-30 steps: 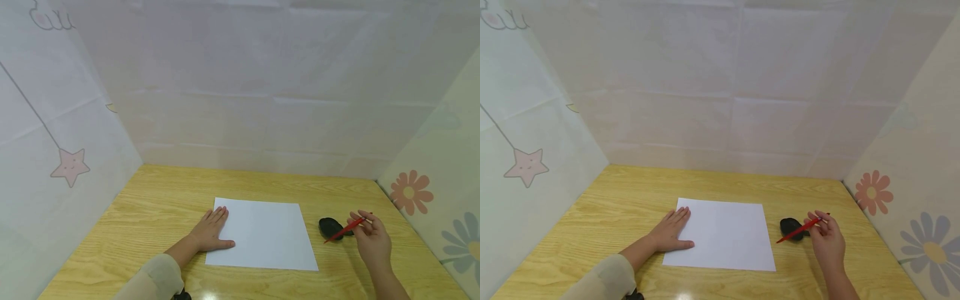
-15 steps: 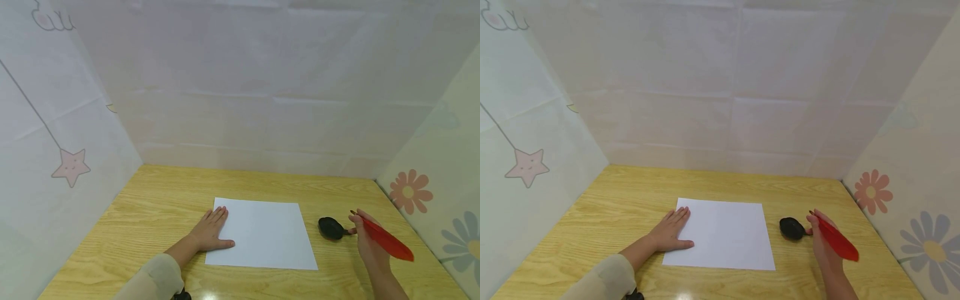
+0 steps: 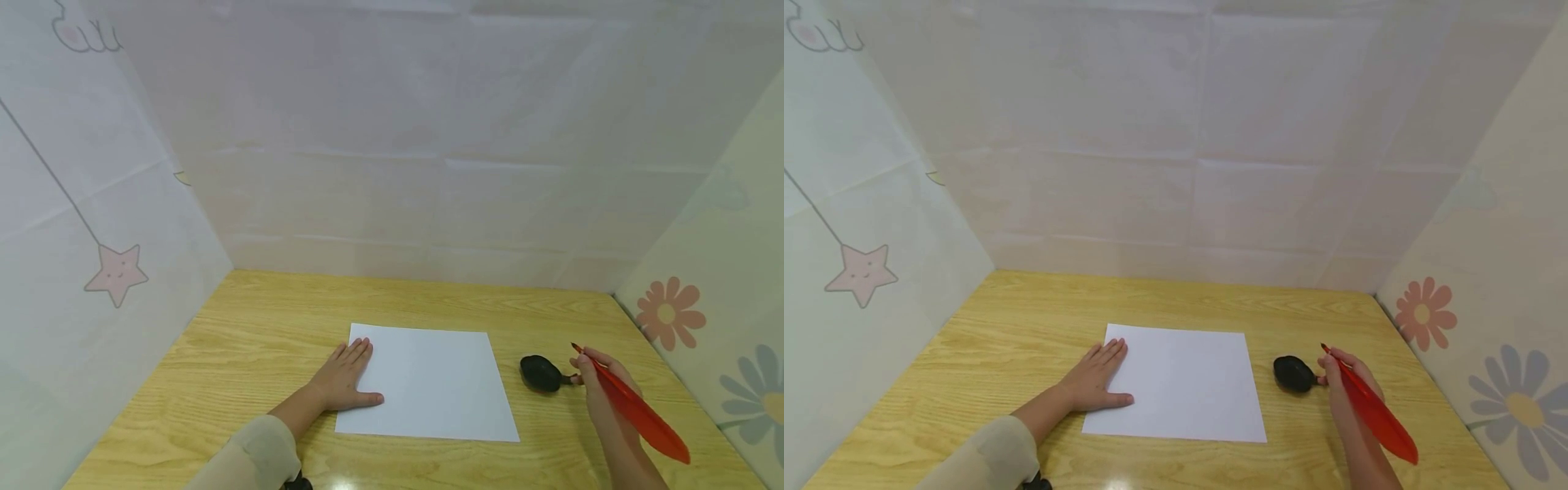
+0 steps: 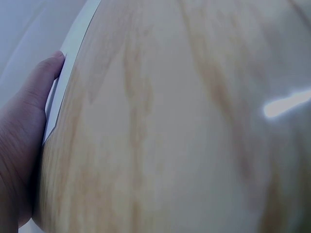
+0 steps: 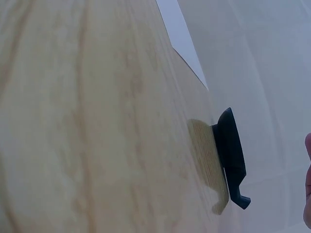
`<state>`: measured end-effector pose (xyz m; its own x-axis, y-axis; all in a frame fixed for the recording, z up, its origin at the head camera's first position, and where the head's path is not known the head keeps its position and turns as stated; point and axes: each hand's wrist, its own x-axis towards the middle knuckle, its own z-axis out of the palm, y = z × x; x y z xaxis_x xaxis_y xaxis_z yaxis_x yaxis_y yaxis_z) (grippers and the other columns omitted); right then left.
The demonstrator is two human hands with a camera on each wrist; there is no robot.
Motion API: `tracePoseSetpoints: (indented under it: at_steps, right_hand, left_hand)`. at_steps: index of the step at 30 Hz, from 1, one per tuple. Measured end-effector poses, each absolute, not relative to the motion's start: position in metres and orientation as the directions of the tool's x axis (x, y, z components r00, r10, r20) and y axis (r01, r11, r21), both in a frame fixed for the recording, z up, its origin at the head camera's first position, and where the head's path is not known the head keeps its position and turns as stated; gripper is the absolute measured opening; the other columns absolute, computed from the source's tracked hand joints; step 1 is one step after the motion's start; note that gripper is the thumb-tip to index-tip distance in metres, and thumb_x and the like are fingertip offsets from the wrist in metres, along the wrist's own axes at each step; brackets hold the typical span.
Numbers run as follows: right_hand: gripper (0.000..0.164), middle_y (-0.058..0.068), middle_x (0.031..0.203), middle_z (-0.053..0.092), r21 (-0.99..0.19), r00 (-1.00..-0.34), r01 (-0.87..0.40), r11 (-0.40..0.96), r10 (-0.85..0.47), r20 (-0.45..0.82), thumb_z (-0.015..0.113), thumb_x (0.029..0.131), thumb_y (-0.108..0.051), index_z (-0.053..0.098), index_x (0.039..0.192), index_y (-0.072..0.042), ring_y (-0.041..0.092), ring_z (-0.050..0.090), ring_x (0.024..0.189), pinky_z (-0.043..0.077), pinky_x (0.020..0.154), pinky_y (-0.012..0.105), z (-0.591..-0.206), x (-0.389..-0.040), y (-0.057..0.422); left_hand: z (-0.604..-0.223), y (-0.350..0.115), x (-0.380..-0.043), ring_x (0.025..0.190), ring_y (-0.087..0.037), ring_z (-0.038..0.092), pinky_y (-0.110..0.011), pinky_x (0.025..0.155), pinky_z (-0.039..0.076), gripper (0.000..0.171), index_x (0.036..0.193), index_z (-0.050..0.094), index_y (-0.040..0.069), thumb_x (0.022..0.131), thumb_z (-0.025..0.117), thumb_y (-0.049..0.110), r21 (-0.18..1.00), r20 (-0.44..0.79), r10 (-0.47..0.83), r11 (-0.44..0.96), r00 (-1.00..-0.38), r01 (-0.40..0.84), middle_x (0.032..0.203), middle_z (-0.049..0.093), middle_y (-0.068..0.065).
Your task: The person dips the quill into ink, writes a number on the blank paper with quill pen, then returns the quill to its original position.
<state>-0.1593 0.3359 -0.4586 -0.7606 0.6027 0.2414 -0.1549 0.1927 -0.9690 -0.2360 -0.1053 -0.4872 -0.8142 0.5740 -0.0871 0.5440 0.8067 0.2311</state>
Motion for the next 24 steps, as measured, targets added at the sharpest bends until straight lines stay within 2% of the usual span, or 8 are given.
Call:
tracePoseSetpoints:
  at_steps: [4, 8, 12, 15, 21, 24]
  right_hand:
    - [0.019, -0.024, 0.078, 0.069, -0.975, -0.767, 0.009, 0.222, 0.627, 0.136, 0.066, 0.094, -0.028, 0.069, 0.112, -0.022, 0.001, 0.059, 0.06, 0.041, 0.053, 0.015, -0.437, -0.151, 0.324]
    - [0.023, -0.029, 0.079, 0.065, -0.96, -0.782, 0.093, 0.264, 0.616, 0.093, 0.067, 0.093, -0.031, 0.072, 0.112, -0.019, -0.001, 0.056, 0.069, 0.044, 0.059, 0.014, -0.433, -0.151, 0.324]
    - [0.028, -0.033, 0.08, 0.063, -0.959, -0.8, 0.128, 0.254, 0.597, 0.052, 0.068, 0.092, -0.033, 0.073, 0.113, -0.015, -0.004, 0.055, 0.075, 0.043, 0.062, 0.013, -0.436, -0.152, 0.328]
    - [0.025, -0.036, 0.078, 0.062, -0.955, -0.809, 0.153, 0.255, 0.587, 0.027, 0.068, 0.092, -0.035, 0.074, 0.11, -0.018, -0.008, 0.055, 0.077, 0.043, 0.063, 0.011, -0.438, -0.154, 0.331]
    - [0.017, -0.03, 0.075, 0.064, -0.941, -0.834, 0.169, 0.293, 0.551, 0.021, 0.066, 0.094, -0.032, 0.073, 0.101, -0.017, -0.003, 0.052, 0.074, 0.041, 0.063, 0.015, -0.444, -0.159, 0.333]
    - [0.009, -0.026, 0.072, 0.063, -0.938, -0.851, 0.169, 0.301, 0.526, 0.015, 0.065, 0.094, -0.028, 0.069, 0.09, -0.021, -0.001, 0.053, 0.072, 0.042, 0.062, 0.017, -0.448, -0.161, 0.334]
  left_hand:
    - [-0.488, -0.105, -0.236, 0.154, -0.027, 0.011, -0.049, 0.124, 0.013, 0.106, 0.156, 0.017, 0.003, 0.085, 0.049, 0.075, 0.231, -0.087, 0.573, 0.807, -0.815, 0.543, 0.166, 0.013, -0.011]
    - [-0.488, -0.105, -0.237, 0.154, -0.026, 0.011, -0.049, 0.124, 0.013, 0.106, 0.157, 0.016, 0.004, 0.085, 0.049, 0.075, 0.231, -0.087, 0.572, 0.808, -0.816, 0.542, 0.166, 0.013, -0.011]
    - [-0.489, -0.105, -0.237, 0.154, -0.026, 0.011, -0.049, 0.124, 0.013, 0.106, 0.157, 0.016, 0.004, 0.085, 0.049, 0.075, 0.23, -0.084, 0.574, 0.806, -0.814, 0.545, 0.166, 0.013, -0.01]
    - [-0.489, -0.105, -0.237, 0.154, -0.026, 0.011, -0.049, 0.124, 0.013, 0.106, 0.157, 0.017, 0.004, 0.085, 0.049, 0.075, 0.227, -0.085, 0.574, 0.807, -0.814, 0.546, 0.166, 0.013, -0.01]
    - [-0.489, -0.106, -0.237, 0.154, -0.026, 0.01, -0.049, 0.124, 0.013, 0.107, 0.157, 0.016, 0.003, 0.085, 0.049, 0.075, 0.226, -0.088, 0.573, 0.808, -0.815, 0.544, 0.166, 0.012, -0.011]
    - [-0.489, -0.106, -0.237, 0.154, -0.026, 0.01, -0.049, 0.124, 0.013, 0.107, 0.157, 0.016, 0.004, 0.085, 0.049, 0.075, 0.223, -0.089, 0.573, 0.809, -0.815, 0.544, 0.166, 0.012, -0.011]
